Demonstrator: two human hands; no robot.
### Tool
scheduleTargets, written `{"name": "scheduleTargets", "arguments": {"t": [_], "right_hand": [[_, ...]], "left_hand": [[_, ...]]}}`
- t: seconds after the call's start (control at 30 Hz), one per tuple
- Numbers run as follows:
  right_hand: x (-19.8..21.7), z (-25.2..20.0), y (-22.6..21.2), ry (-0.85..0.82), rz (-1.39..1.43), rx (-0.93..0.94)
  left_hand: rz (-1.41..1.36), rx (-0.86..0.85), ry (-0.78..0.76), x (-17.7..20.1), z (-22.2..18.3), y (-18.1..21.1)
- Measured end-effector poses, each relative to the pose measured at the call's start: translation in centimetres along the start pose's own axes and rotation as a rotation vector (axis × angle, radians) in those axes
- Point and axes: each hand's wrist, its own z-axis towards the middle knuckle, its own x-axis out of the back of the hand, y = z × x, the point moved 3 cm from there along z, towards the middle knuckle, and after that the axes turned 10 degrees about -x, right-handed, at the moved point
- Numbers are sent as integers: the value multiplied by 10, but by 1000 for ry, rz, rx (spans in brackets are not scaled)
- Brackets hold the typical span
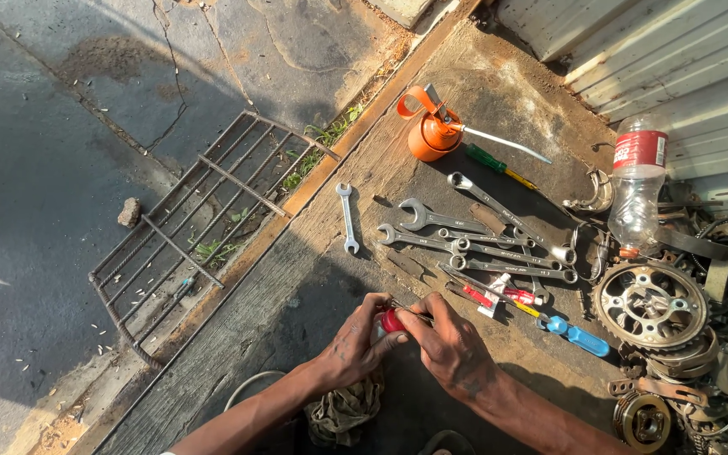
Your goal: The recorder is cleaning and inspecting small mechanical parts, specifically using a screwdriver and a red cap/component near a motorcycle.
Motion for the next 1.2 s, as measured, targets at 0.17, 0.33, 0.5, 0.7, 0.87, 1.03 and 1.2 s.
{"name": "scheduleTargets", "arguments": {"t": [0.17, 0.33, 0.5, 0.7, 0.87, 1.03, 1.2], "right_hand": [[4, 1, 0, 8, -7, 36], [5, -1, 0, 23, -29, 117], [3, -2, 3, -5, -109, 133], [6, 0, 3, -47, -136, 161], [0, -2, 10, -77, -95, 161], [-16, 1, 28, -305, 103, -240], [-1, 14, 26, -142, 435, -257]], "left_hand": [[-196, -48, 20, 6, 4, 12], [-164, 92, -4, 5, 1, 8], [-301, 229, -37, 7, 6, 10], [-331, 219, 0, 11, 13, 16], [-413, 227, -13, 10, 14, 15], [-259, 182, 28, 10, 12, 6], [-252, 203, 63, 7, 10, 5]]}}
